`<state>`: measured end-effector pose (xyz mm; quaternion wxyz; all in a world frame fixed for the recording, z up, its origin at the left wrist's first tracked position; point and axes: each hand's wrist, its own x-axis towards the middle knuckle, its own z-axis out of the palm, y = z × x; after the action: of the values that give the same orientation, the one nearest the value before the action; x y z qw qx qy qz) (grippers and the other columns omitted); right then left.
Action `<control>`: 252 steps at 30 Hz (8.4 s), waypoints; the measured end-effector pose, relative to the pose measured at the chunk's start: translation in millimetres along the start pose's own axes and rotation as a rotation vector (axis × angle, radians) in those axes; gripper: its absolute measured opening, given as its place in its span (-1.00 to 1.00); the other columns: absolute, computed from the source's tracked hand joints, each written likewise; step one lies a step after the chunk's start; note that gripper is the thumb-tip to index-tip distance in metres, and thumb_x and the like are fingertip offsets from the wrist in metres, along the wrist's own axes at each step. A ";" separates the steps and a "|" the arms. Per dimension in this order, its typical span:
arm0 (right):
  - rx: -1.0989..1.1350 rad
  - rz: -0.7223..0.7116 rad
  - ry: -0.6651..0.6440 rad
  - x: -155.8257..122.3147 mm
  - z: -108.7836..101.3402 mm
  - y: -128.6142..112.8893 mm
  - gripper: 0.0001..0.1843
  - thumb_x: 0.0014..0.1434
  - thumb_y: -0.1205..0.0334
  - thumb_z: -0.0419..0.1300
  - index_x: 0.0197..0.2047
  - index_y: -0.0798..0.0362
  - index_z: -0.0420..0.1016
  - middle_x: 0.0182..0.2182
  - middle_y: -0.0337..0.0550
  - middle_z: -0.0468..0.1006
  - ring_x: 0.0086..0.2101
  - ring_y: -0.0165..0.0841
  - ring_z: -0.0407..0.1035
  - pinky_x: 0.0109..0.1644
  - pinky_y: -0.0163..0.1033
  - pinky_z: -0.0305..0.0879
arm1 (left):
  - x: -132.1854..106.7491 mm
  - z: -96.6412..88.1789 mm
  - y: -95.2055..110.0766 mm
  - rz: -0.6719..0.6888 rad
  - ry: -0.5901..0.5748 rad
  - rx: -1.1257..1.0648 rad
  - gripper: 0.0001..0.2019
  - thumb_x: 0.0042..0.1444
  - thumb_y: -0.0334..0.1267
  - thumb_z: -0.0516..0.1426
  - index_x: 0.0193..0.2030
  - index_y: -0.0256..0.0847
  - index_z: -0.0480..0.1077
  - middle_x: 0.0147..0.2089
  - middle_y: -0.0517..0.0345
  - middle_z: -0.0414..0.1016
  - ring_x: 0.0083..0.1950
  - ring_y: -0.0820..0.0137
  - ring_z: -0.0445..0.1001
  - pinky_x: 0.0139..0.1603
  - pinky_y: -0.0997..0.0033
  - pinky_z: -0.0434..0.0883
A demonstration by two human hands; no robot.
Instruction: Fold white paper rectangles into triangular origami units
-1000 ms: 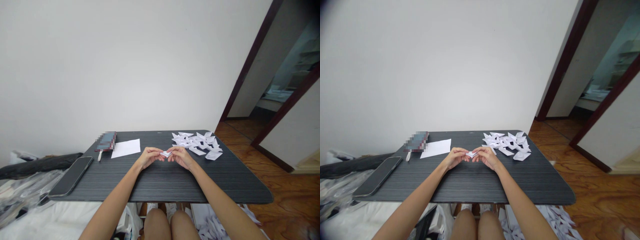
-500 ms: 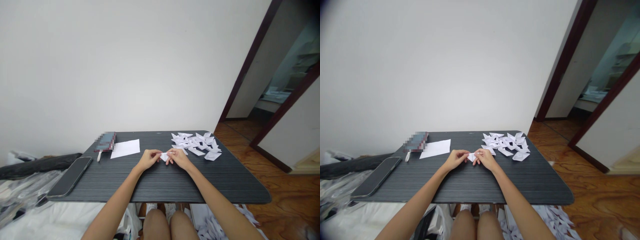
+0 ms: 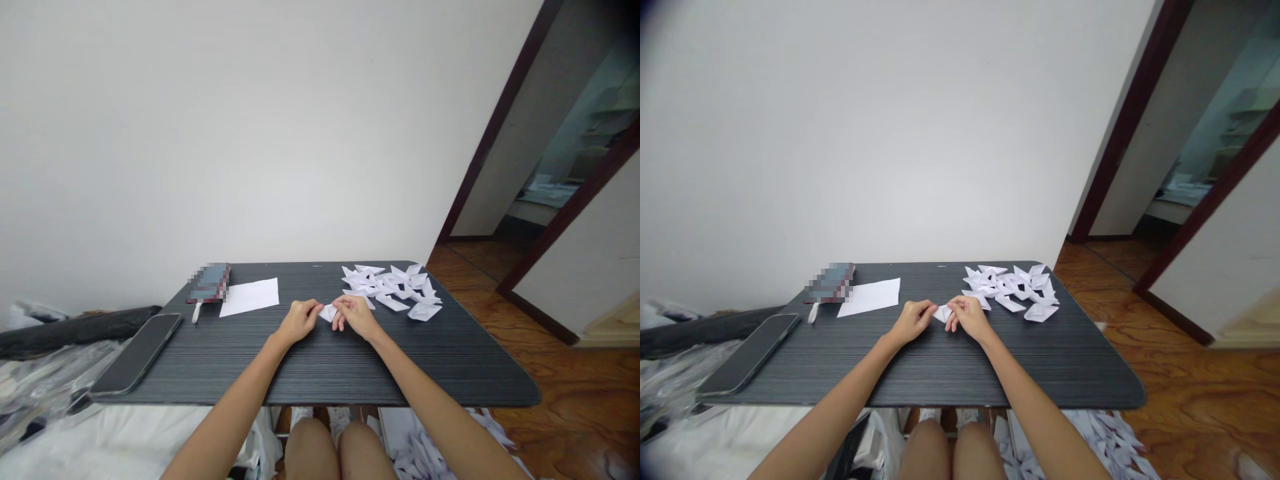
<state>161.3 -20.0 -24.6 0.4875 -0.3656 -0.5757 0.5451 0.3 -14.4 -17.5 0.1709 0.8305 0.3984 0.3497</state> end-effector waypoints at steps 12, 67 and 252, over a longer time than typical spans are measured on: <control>0.022 0.006 -0.014 -0.3 3.7 2.2 -0.73 -0.07 0.08 0.13 -0.49 0.14 0.27 -0.77 -0.23 0.42 -0.73 -0.38 0.34 -0.67 -0.36 0.24 | -1.2 7.5 -3.8 0.027 -0.111 0.050 -0.69 0.15 -0.23 -0.16 -0.52 -0.26 0.24 -0.69 0.28 0.13 -0.65 0.56 0.13 -0.56 0.56 0.05; -0.085 -0.360 0.228 9.7 3.5 16.6 -0.84 -0.10 0.39 0.09 -0.35 0.05 0.31 -0.27 -0.18 0.28 -0.31 -0.43 0.33 -0.21 -0.29 0.30 | 4.8 11.3 -7.8 0.004 0.161 -0.486 -0.85 -0.03 -0.25 0.10 -0.33 -0.29 0.33 -0.24 0.02 0.33 -0.20 0.39 0.34 -0.24 0.40 0.34; -0.598 -0.499 -0.006 -14.4 -5.7 -9.5 -0.70 -0.08 0.45 0.03 -0.21 0.06 0.28 -0.26 -0.10 0.31 -0.28 -0.37 0.27 -0.24 -0.23 0.33 | -4.0 -12.2 2.1 0.143 -0.090 -0.255 -0.66 -0.02 -0.20 0.08 -0.08 -0.23 0.31 -0.21 0.01 0.37 -0.32 0.43 0.39 -0.24 0.41 0.37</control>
<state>171.6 -33.5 -17.9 0.4752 -0.3388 -0.7820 0.2188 -9.0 -18.8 -9.6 0.2672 0.8432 0.2825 0.3712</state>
